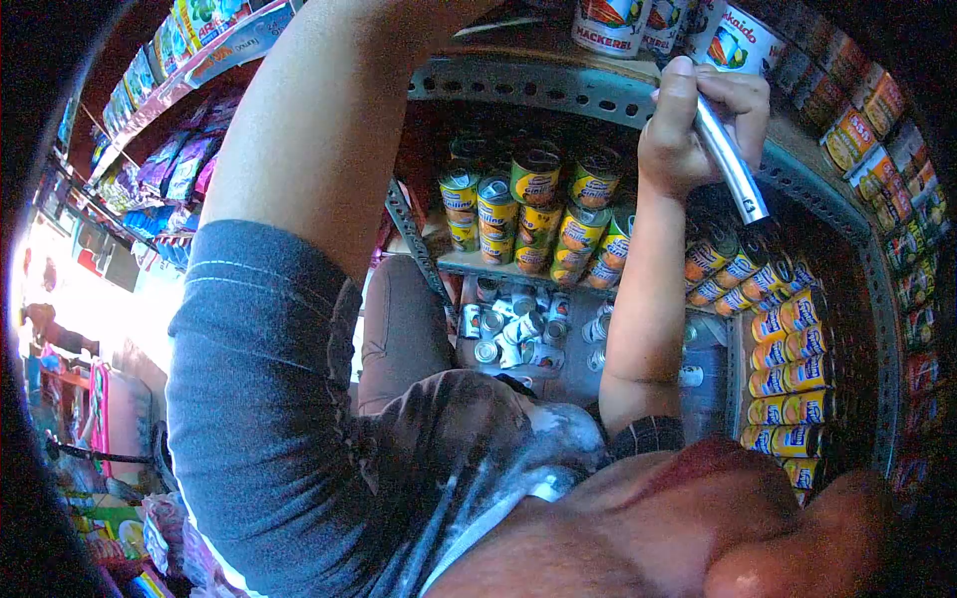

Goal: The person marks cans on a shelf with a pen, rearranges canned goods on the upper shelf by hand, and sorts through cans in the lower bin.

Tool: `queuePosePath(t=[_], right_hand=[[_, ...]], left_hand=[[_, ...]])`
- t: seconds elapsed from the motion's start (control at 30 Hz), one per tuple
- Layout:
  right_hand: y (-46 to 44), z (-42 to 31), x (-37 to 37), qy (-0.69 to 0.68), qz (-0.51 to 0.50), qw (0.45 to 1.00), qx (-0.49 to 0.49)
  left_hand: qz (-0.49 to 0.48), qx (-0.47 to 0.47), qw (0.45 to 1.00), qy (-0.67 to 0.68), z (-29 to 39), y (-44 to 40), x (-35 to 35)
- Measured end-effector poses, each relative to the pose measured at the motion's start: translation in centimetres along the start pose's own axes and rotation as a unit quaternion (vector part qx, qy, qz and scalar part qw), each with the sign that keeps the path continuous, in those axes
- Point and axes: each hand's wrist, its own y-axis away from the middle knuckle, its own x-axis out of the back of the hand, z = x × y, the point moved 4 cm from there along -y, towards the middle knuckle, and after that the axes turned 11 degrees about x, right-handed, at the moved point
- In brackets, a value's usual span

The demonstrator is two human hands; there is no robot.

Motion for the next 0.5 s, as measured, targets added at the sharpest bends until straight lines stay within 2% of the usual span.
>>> queuePosePath(t=[0.5], right_hand=[[0.1, -0.07, 0.11, 0.008, -0.001, 1.0, -0.007]], left_hand=[[0.0, 0.004, 1.0, -0.002, -0.32, 0.71, -0.33]])
